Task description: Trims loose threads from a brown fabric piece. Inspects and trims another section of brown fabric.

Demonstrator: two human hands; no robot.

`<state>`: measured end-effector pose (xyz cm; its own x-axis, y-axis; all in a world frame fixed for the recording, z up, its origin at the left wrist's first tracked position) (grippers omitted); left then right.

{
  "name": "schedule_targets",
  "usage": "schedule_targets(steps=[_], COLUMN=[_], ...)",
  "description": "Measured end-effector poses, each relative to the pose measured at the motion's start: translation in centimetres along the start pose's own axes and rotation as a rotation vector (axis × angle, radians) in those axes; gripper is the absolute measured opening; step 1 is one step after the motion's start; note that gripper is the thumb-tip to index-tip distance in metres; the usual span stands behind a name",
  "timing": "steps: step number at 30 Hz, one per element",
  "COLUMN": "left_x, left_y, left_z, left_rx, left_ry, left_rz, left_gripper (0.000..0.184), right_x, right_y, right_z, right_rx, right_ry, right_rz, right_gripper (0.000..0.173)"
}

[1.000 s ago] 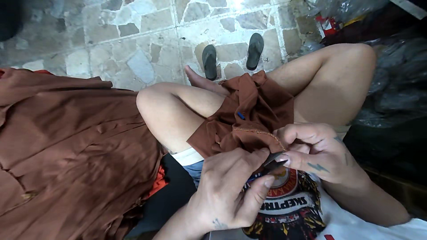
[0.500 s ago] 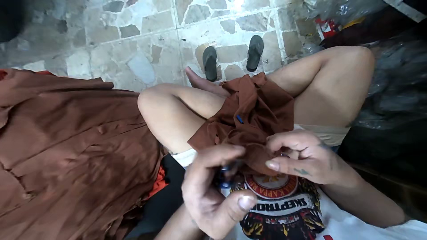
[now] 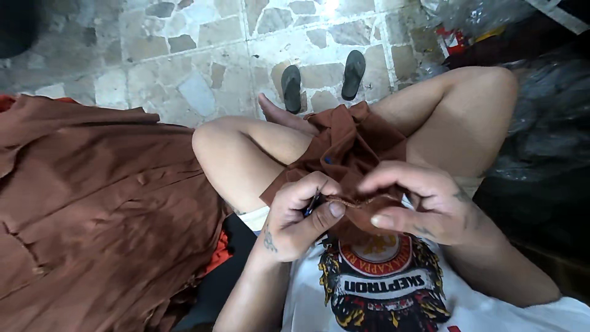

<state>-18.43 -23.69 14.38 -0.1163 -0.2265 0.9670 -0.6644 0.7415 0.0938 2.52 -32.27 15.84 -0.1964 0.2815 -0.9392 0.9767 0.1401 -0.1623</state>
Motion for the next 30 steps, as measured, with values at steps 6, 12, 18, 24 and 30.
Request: schedule_targets(steps=[6,12,18,24,30], left_x=[1.1,3.4,3.3,3.6,3.7], left_y=[-0.5,-2.8,-3.6,-3.5,-3.4], left_z=[1.0,2.6,2.4,2.3,2.3], left_rx=[0.24,0.122,0.191,0.162,0.132], left_ry=[0.041,-0.09,-0.135,-0.159,-0.151], left_rz=[-0.562,-0.509,-0.655,-0.727,-0.745], left_gripper=[0.043,0.045,0.035,0.039,0.039], right_x=[0.0,-0.7,-1.1,-1.3,-1.3], right_y=[-0.8,-1.0,-1.0,-0.9,-0.8], right_z=[0.0,0.7,1.1,1.4,1.4], right_rx=[0.107,0.172,0.149,0.171,0.172], right_ry=[-0.028,-0.013,-0.021,-0.023,-0.011], right_rz=[-0.043,0.007,-0.07,-0.074,-0.046], right_gripper=[0.007,0.007,0.008,0.007,0.01])
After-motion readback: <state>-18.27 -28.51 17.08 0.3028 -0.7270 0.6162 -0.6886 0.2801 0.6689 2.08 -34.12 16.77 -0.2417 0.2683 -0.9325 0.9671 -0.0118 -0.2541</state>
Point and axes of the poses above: each hand's wrist, its own z-axis away from the middle knuckle, its own y-axis out of the back of the hand, x = y × z, the point moved 1 cm from there along -z, towards the middle knuckle, and after that the axes turned 14 degrees about -z, right-handed, at the moved point
